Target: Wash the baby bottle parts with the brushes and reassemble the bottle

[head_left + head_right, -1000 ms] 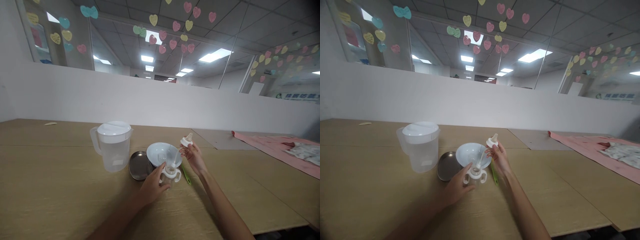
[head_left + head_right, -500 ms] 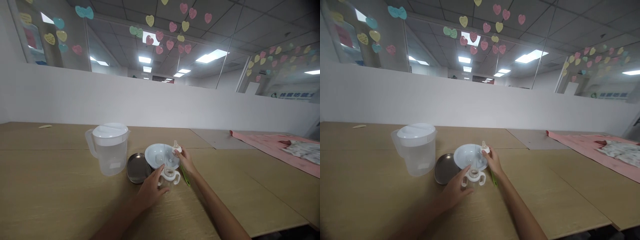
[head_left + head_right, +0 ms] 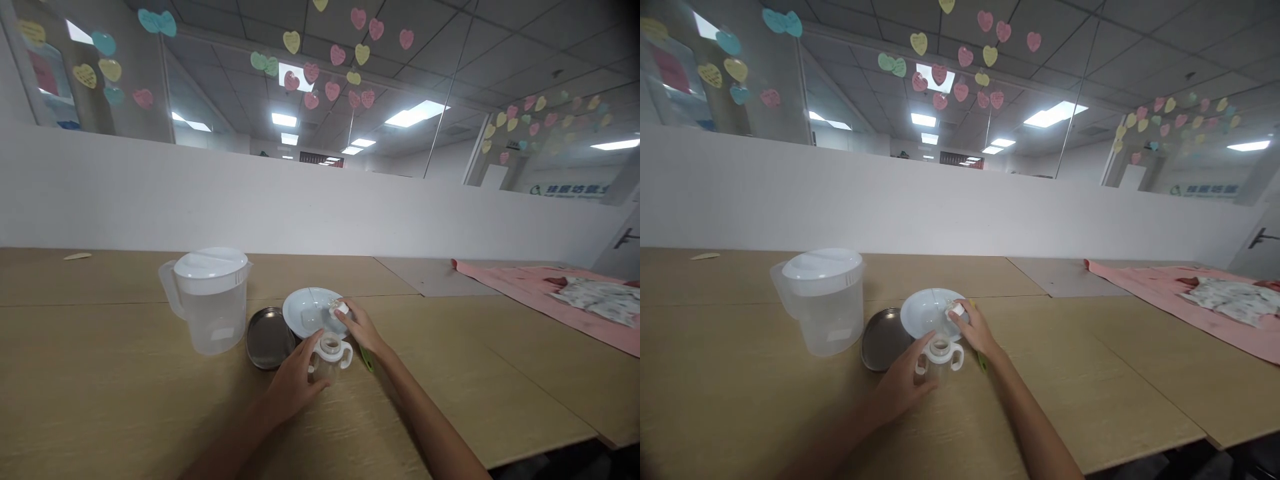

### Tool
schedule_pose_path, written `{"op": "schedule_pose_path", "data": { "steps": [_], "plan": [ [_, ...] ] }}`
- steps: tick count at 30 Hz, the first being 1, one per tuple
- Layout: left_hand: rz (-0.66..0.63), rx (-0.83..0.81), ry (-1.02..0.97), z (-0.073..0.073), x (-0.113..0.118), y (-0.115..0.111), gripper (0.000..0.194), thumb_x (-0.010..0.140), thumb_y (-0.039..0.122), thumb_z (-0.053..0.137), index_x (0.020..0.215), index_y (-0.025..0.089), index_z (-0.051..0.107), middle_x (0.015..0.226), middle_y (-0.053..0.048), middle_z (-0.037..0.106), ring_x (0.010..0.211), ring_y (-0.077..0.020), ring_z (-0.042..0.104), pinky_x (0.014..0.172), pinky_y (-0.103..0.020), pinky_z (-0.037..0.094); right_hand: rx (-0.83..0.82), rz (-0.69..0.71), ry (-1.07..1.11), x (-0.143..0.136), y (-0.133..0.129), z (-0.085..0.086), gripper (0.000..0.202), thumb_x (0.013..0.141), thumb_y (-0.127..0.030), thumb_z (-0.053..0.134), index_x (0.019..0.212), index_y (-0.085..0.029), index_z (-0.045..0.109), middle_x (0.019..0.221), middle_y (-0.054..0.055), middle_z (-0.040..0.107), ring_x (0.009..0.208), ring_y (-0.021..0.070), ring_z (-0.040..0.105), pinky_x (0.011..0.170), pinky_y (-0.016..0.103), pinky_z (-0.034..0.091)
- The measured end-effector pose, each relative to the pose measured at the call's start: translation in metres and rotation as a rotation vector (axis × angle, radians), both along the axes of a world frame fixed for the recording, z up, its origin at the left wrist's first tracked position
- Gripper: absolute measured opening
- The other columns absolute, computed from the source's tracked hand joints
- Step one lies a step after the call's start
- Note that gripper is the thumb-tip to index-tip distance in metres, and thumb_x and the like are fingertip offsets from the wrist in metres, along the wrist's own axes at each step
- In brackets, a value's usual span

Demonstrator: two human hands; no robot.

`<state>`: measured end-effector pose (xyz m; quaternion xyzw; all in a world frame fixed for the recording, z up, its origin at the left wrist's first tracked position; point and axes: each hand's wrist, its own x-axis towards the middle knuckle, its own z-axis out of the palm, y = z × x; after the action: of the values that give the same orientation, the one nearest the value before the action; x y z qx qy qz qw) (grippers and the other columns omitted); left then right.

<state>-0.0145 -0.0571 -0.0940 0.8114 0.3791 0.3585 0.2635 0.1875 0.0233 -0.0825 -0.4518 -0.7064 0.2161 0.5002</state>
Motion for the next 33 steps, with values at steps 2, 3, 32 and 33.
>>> {"op": "schedule_pose_path", "data": {
  "steps": [2, 3, 32, 33],
  "plan": [
    [-0.028, 0.03, -0.015, 0.0, -0.001, -0.002, 0.081, 0.069, 0.026, 0.066, 0.139, 0.023, 0.026, 0.143, -0.009, 0.034, 0.125, -0.0257, 0.038, 0.102, -0.038, 0.037, 0.071, -0.007, -0.025, -0.002, -0.003, 0.004, 0.042, 0.077, -0.046, 0.057, 0.11, -0.02, 0.058, 0.108, 0.007, 0.062, 0.099, 0.0208, 0.056, 0.091, 0.038, 0.042],
    [-0.032, 0.041, -0.031, 0.0, -0.002, -0.003, 0.081, 0.069, 0.029, 0.067, 0.139, 0.022, 0.025, 0.143, -0.01, 0.033, 0.125, -0.0261, 0.038, 0.101, -0.037, 0.037, 0.122, -0.019, -0.039, -0.003, -0.005, 0.005, 0.043, 0.076, -0.044, 0.059, 0.112, -0.02, 0.058, 0.111, 0.008, 0.061, 0.103, 0.0213, 0.055, 0.093, 0.039, 0.04],
    [0.023, -0.289, -0.742, 0.085, 0.05, 0.01, 0.041, 0.073, 0.054, 0.054, 0.061, 0.015, 0.049, 0.055, 0.003, 0.046, 0.051, -0.0089, 0.043, 0.047, -0.02, 0.037, 0.809, -0.07, -0.276, -0.024, -0.044, 0.025, 0.033, 0.079, -0.025, 0.058, 0.113, -0.023, 0.059, 0.113, 0.007, 0.063, 0.11, 0.0247, 0.056, 0.092, 0.041, 0.051],
    [0.037, -0.291, -0.744, 0.085, 0.05, 0.011, 0.04, 0.074, 0.054, 0.053, 0.062, 0.016, 0.049, 0.054, 0.003, 0.045, 0.049, -0.0085, 0.042, 0.046, -0.02, 0.037, 0.802, -0.035, -0.267, -0.025, -0.045, 0.025, 0.032, 0.079, -0.025, 0.059, 0.112, -0.024, 0.059, 0.112, 0.007, 0.063, 0.11, 0.0245, 0.056, 0.093, 0.042, 0.05]
  ]
}}
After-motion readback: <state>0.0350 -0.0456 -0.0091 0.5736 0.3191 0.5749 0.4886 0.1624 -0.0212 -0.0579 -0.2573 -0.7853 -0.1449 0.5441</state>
